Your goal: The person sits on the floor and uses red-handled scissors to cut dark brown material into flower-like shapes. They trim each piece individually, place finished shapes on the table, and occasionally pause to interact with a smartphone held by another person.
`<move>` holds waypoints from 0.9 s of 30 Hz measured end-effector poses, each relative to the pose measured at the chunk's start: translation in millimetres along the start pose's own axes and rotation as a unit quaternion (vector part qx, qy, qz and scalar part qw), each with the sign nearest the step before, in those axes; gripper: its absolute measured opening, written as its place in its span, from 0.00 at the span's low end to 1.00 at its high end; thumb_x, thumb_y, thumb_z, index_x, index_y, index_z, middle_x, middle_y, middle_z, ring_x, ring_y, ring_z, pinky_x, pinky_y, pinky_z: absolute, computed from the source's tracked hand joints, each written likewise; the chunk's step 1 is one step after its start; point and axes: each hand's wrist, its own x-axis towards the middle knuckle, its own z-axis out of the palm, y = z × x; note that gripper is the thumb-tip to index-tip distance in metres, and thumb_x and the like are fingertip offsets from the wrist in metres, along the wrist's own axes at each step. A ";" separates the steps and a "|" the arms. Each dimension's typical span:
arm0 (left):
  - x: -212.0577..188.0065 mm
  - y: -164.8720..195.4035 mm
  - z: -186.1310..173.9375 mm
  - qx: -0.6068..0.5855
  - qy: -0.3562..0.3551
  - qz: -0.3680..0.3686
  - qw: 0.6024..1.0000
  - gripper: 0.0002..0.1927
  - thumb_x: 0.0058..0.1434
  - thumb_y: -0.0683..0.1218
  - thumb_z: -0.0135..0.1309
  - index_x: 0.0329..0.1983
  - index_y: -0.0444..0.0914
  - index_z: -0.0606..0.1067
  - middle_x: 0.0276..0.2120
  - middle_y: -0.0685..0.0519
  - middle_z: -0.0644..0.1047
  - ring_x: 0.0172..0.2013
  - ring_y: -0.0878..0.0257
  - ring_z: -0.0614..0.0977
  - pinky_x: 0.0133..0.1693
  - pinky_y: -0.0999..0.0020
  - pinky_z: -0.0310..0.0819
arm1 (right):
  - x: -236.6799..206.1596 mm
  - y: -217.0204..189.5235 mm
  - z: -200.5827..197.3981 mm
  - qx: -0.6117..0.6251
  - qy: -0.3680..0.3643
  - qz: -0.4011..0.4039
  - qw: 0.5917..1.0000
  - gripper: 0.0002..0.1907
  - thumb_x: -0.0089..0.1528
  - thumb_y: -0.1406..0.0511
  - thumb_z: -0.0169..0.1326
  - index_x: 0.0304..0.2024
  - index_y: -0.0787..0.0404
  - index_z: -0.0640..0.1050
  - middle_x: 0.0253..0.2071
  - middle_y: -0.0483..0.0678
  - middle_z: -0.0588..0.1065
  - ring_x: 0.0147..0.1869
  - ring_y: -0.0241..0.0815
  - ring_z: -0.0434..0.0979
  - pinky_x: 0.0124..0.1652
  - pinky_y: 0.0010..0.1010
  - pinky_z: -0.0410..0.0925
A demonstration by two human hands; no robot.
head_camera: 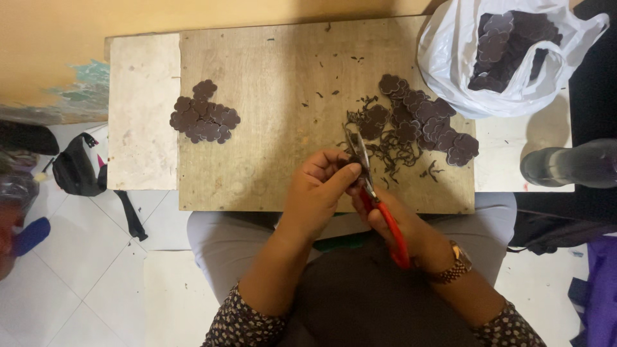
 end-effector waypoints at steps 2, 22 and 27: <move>-0.2 -3.1 3.1 -0.011 0.007 0.012 1.000 0.03 0.70 0.40 0.55 0.43 0.35 0.75 0.32 0.54 0.79 0.33 0.69 0.78 0.38 0.74 0.75 | 2.2 1.9 1.7 0.016 0.011 -0.004 1.000 0.41 0.66 0.36 0.42 0.57 0.66 0.68 0.37 0.40 0.63 0.38 0.32 0.59 0.37 0.24 0.60; 4.0 -5.8 2.2 -0.016 0.034 0.007 0.999 0.04 0.69 0.40 0.56 0.45 0.36 0.75 0.33 0.54 0.79 0.32 0.69 0.78 0.38 0.75 0.75 | 5.1 -3.0 10.8 -0.024 0.085 0.010 0.996 0.34 0.69 0.42 0.44 0.58 0.64 0.70 0.35 0.39 0.66 0.36 0.29 0.64 0.36 0.22 0.63; 4.5 0.0 -1.0 -0.004 0.044 -0.004 0.999 0.05 0.68 0.40 0.56 0.45 0.35 0.76 0.35 0.53 0.80 0.34 0.69 0.79 0.38 0.74 0.76 | 4.7 -1.9 5.3 -0.066 0.077 0.024 0.995 0.28 0.69 0.42 0.44 0.41 0.60 0.70 0.29 0.39 0.64 0.32 0.30 0.62 0.33 0.24 0.62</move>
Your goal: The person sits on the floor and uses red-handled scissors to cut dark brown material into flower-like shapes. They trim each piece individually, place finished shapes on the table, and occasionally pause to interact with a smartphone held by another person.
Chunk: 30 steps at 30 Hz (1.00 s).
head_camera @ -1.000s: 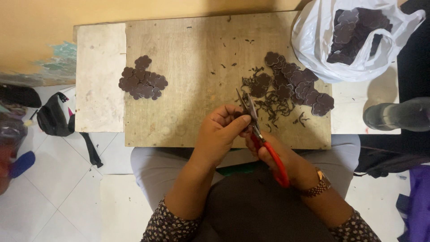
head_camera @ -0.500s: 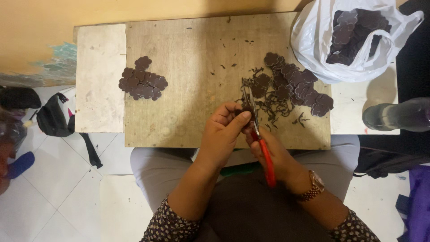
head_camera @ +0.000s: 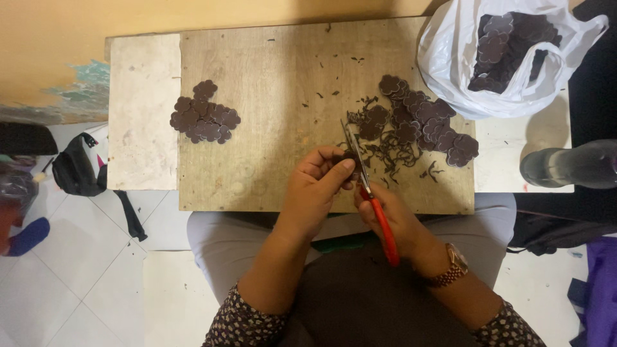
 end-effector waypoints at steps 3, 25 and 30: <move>-1.0 3.9 -1.8 0.009 0.003 -0.011 1.000 0.06 0.67 0.41 0.56 0.45 0.34 0.77 0.36 0.53 0.81 0.35 0.68 0.80 0.39 0.73 0.76 | -1.2 -1.1 -0.8 0.026 -0.009 0.015 1.000 0.27 0.68 0.42 0.43 0.38 0.58 0.69 0.27 0.37 0.63 0.29 0.30 0.62 0.31 0.24 0.61; 4.5 11.4 -16.1 0.046 0.006 -0.035 0.998 0.04 0.66 0.40 0.57 0.40 0.33 0.77 0.32 0.53 0.80 0.32 0.69 0.78 0.37 0.74 0.75 | -1.0 3.7 -8.0 0.012 -0.040 0.045 0.998 0.25 0.67 0.43 0.48 0.35 0.58 0.69 0.27 0.37 0.63 0.31 0.29 0.60 0.31 0.24 0.61; 3.8 15.1 -25.9 0.050 -0.014 -0.038 0.998 0.03 0.66 0.40 0.56 0.39 0.34 0.76 0.31 0.53 0.79 0.32 0.68 0.78 0.37 0.73 0.75 | 0.8 1.4 -7.2 -0.005 -0.048 0.067 0.997 0.23 0.67 0.46 0.49 0.34 0.58 0.70 0.26 0.37 0.62 0.31 0.30 0.60 0.30 0.25 0.60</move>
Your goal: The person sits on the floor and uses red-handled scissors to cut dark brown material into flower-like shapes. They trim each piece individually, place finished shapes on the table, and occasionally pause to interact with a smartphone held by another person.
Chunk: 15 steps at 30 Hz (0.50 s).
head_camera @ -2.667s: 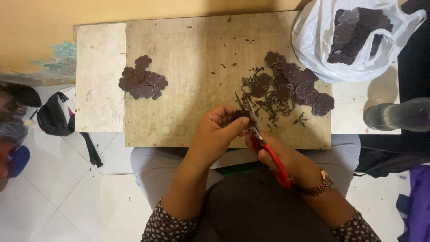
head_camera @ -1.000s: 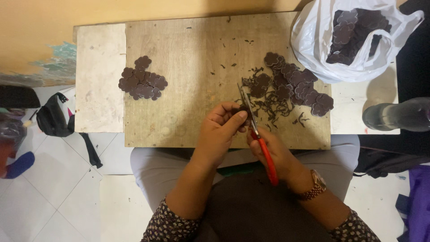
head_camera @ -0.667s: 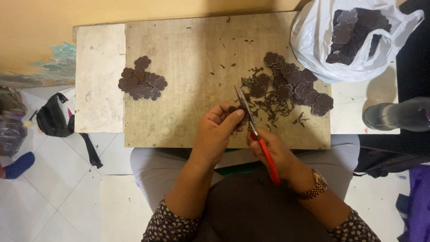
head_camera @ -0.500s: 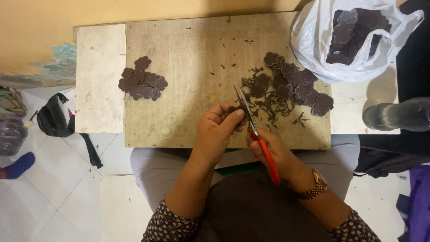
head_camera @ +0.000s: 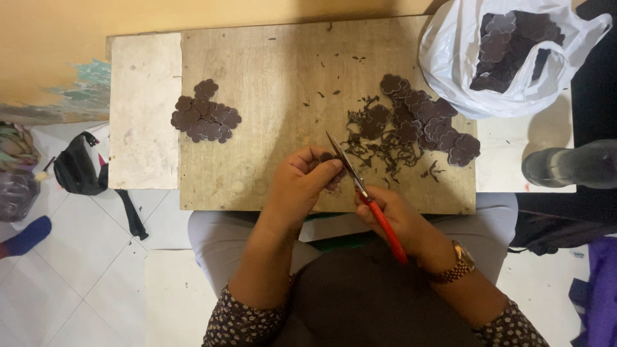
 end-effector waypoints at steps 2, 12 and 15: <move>0.2 1.4 -2.8 0.011 -0.008 0.007 1.000 0.03 0.66 0.40 0.56 0.39 0.33 0.76 0.31 0.52 0.79 0.31 0.68 0.78 0.36 0.73 0.73 | 1.6 -1.3 1.8 0.001 -0.001 0.009 1.000 0.23 0.66 0.46 0.50 0.34 0.58 0.70 0.25 0.37 0.63 0.30 0.30 0.60 0.29 0.25 0.59; -1.8 7.5 -4.1 0.056 0.015 0.007 0.998 0.04 0.65 0.42 0.57 0.40 0.35 0.77 0.33 0.54 0.81 0.34 0.69 0.81 0.36 0.74 0.74 | 3.5 4.9 3.5 -0.013 -0.002 0.037 0.999 0.24 0.64 0.44 0.50 0.32 0.58 0.71 0.23 0.37 0.63 0.27 0.31 0.60 0.28 0.26 0.59; -1.2 5.9 -5.4 0.046 0.020 0.005 0.999 0.05 0.65 0.42 0.58 0.41 0.35 0.78 0.33 0.53 0.81 0.33 0.68 0.81 0.36 0.74 0.75 | 5.2 7.7 4.2 0.000 -0.004 0.007 1.000 0.25 0.66 0.45 0.49 0.32 0.58 0.69 0.25 0.37 0.62 0.29 0.30 0.60 0.29 0.25 0.59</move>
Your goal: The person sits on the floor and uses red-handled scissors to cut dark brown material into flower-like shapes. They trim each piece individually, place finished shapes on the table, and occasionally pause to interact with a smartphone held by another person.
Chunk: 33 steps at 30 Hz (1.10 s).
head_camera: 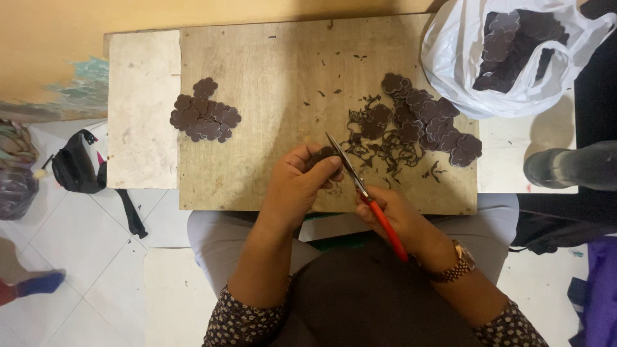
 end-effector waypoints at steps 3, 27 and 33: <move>2.9 -1.4 -1.2 -0.010 -0.002 0.001 1.000 0.06 0.65 0.42 0.58 0.42 0.34 0.78 0.33 0.53 0.81 0.33 0.68 0.81 0.36 0.75 0.75 | 1.3 -0.1 0.6 0.007 0.003 0.006 1.000 0.24 0.67 0.45 0.49 0.32 0.58 0.70 0.26 0.38 0.63 0.30 0.31 0.60 0.30 0.26 0.59; 1.3 -4.9 -3.0 -0.033 0.005 0.001 0.999 0.05 0.66 0.40 0.58 0.43 0.35 0.77 0.31 0.55 0.79 0.30 0.70 0.77 0.32 0.76 0.70 | -3.5 -3.6 -3.0 -0.014 -0.008 -0.030 0.999 0.20 0.69 0.50 0.47 0.34 0.58 0.69 0.27 0.38 0.65 0.31 0.32 0.64 0.32 0.26 0.64; 0.0 -0.4 0.5 -0.038 0.007 0.008 0.999 0.05 0.63 0.38 0.59 0.41 0.36 0.76 0.33 0.54 0.80 0.30 0.70 0.78 0.33 0.75 0.74 | -5.2 -2.7 -2.9 0.003 -0.039 -0.047 0.998 0.24 0.68 0.45 0.45 0.38 0.58 0.69 0.31 0.39 0.66 0.35 0.32 0.64 0.35 0.26 0.66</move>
